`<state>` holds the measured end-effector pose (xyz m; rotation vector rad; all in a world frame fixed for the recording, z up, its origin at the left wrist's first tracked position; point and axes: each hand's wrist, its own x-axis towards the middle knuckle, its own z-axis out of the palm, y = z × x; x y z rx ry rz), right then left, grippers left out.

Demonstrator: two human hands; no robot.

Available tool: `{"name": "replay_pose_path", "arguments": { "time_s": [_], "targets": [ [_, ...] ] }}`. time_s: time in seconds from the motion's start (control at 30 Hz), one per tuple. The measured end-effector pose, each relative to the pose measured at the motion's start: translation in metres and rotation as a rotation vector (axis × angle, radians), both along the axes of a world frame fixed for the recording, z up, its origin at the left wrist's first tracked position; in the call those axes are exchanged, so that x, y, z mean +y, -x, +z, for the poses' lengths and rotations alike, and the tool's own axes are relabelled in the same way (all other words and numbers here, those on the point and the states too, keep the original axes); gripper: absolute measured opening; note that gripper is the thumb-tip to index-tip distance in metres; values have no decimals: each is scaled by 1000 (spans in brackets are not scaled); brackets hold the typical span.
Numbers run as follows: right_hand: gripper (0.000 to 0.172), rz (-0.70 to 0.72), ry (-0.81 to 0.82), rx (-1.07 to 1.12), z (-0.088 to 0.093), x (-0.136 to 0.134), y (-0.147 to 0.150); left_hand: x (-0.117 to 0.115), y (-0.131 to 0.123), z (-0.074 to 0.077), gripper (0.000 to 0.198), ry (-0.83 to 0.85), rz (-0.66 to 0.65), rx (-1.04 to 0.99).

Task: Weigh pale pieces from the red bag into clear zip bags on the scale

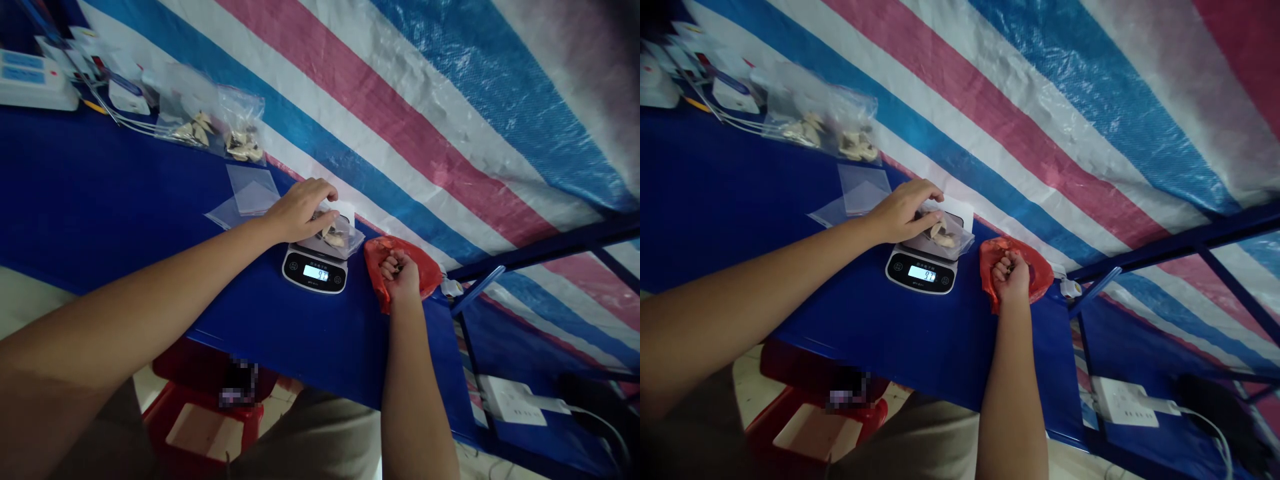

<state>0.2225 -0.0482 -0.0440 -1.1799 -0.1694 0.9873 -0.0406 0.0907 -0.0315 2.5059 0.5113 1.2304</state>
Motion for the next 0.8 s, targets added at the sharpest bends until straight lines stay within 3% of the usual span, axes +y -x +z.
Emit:
{"name": "replay_pose_path", "arguments": {
  "time_s": [0.8],
  "targets": [
    [15, 38, -1, -10, -1, 0, 0, 0, 0, 0, 23, -5, 9, 20]
  ]
}}
